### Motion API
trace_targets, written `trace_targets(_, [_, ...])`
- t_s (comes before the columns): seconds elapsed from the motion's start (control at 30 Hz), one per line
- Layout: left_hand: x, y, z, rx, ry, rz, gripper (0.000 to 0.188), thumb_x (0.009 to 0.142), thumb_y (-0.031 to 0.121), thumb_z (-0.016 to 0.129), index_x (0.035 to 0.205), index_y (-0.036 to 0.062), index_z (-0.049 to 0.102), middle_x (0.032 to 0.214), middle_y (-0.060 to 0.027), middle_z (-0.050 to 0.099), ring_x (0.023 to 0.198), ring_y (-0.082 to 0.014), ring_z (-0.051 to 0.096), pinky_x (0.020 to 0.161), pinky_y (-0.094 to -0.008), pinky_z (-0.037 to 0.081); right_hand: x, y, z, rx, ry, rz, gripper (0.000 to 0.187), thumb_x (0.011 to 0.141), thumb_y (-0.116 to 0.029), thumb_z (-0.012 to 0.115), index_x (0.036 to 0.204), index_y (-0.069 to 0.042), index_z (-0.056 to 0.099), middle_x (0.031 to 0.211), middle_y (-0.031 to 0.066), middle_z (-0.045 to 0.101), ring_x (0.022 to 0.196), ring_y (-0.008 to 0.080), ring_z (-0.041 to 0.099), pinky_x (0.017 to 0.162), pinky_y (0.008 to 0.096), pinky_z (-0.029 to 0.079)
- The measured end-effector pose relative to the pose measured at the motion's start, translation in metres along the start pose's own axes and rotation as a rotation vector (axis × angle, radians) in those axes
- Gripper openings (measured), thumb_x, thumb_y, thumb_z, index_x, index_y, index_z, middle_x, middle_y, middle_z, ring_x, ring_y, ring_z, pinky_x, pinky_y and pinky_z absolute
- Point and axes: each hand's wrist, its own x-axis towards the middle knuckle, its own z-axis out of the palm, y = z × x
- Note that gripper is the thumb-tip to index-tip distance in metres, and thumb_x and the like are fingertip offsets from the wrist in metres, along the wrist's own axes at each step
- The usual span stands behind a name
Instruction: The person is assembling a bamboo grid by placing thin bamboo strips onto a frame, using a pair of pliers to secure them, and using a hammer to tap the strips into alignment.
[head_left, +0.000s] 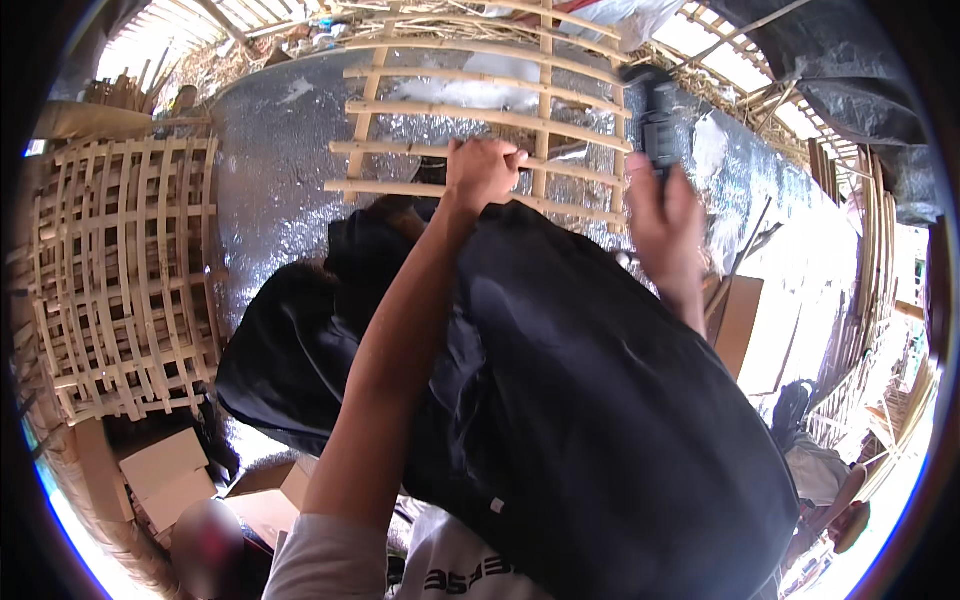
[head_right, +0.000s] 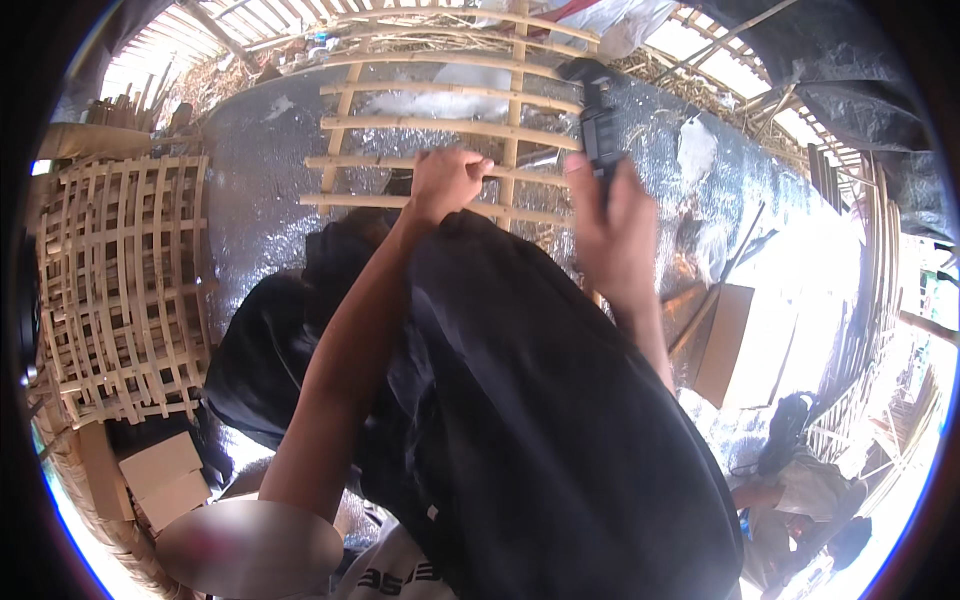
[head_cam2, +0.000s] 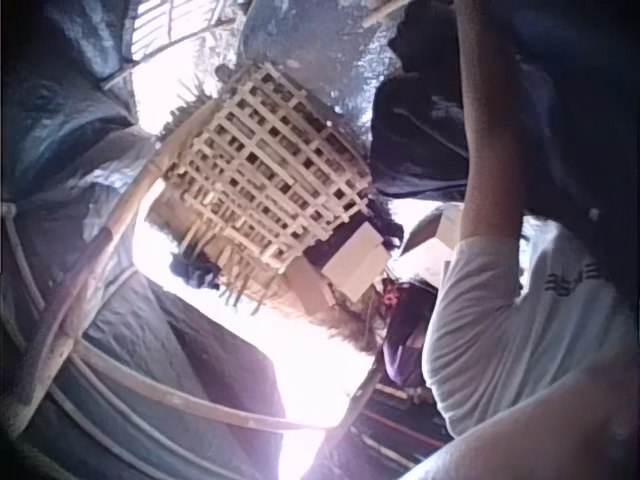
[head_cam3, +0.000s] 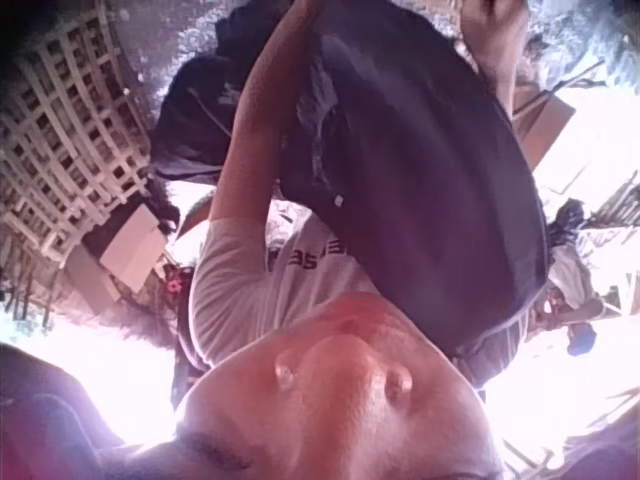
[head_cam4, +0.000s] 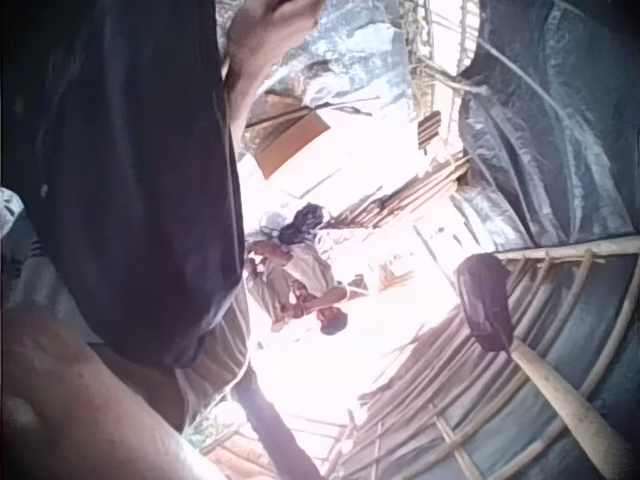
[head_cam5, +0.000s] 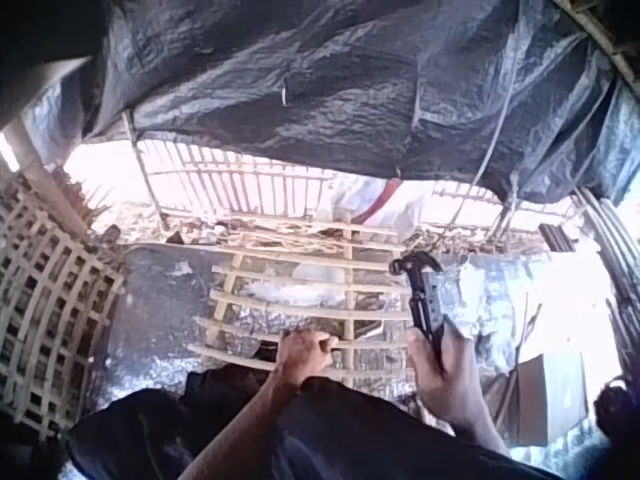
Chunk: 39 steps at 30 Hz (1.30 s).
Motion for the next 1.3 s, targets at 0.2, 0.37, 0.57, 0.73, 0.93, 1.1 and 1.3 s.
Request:
trace_targets(0.2, [0.016,0.027,0.008,-0.004,-0.119,-0.008,0.027,0.091,0.039,0.061,0.088,0.0181,0.076,0.092,-0.0092,0.073,0.090,-0.0323,0.068,0.094,-0.0526,0.040,-0.007,0.066,0.043,0.209,0.298,-0.016,0.034,0.100,-0.038,0.055,0.091,-0.005,0.056,0.072,0.0075,0.053,0.065,0.0192,0.048,0.055,0.0340,0.038])
trace_targets(0.37, [0.018,0.018,0.002,-0.046,-0.079,-0.023,0.028,0.091,0.039,0.059,0.082,0.0178,0.075,0.090,-0.0092,0.073,0.091,-0.0313,0.068,0.096,-0.0537,0.040,-0.001,0.134,0.065,-0.420,0.120,-0.317,0.024,0.096,-0.028,0.063,0.097,-0.004,0.060,0.078,0.0187,0.062,0.078,0.0372,0.063,0.070,0.0448,0.048])
trace_targets(0.57, [0.007,0.009,-0.001,0.031,-0.096,-0.030,0.032,0.094,0.039,0.056,0.079,0.0168,0.074,0.083,-0.0099,0.072,0.085,-0.0315,0.068,0.093,-0.0513,0.039,0.003,-0.009,0.014,0.443,0.280,-0.136,0.025,0.103,-0.027,0.053,0.089,-0.007,0.052,0.062,-0.0035,0.048,0.050,0.0043,0.042,0.043,0.0227,0.029])
trace_targets(0.73, [0.020,0.028,0.006,0.018,-0.204,-0.032,0.031,0.095,0.042,0.055,0.092,0.0183,0.075,0.096,-0.0087,0.071,0.098,-0.0287,0.066,0.096,-0.0527,0.038,-0.011,0.132,0.081,-0.314,-0.183,0.136,0.030,0.094,-0.024,0.065,0.106,0.003,0.057,0.095,0.0350,0.064,0.098,0.0521,0.062,0.073,0.0557,0.050])
trace_targets(0.93, [0.005,0.010,-0.010,0.005,-0.185,-0.097,0.033,0.095,0.041,0.053,0.090,0.0175,0.075,0.094,-0.0095,0.073,0.094,-0.0295,0.068,0.101,-0.0560,0.037,0.001,0.000,0.014,0.071,0.040,-0.005,0.022,0.103,-0.023,0.054,0.092,-0.004,0.055,0.065,-0.0010,0.052,0.056,0.0065,0.043,0.050,0.0275,0.034])
trace_targets(1.1, [0.023,0.031,0.010,0.018,-0.175,-0.015,0.034,0.095,0.044,0.055,0.090,0.0180,0.076,0.088,-0.0095,0.072,0.088,-0.0323,0.067,0.097,-0.0510,0.037,-0.004,0.120,0.058,0.270,0.276,-0.114,0.019,0.100,-0.020,0.054,0.099,-0.001,0.056,0.069,0.0060,0.056,0.061,0.0130,0.052,0.053,0.0317,0.040])
trace_targets(1.3, [0.014,0.014,0.010,-0.045,-0.152,-0.055,0.034,0.095,0.043,0.055,0.085,0.0170,0.074,0.078,-0.0102,0.070,0.080,-0.0350,0.067,0.092,-0.0540,0.041,0.001,0.076,0.036,-0.171,-0.054,0.049,0.024,0.101,-0.024,0.055,0.104,-0.001,0.057,0.073,0.0145,0.061,0.060,0.0248,0.056,0.055,0.0383,0.043])
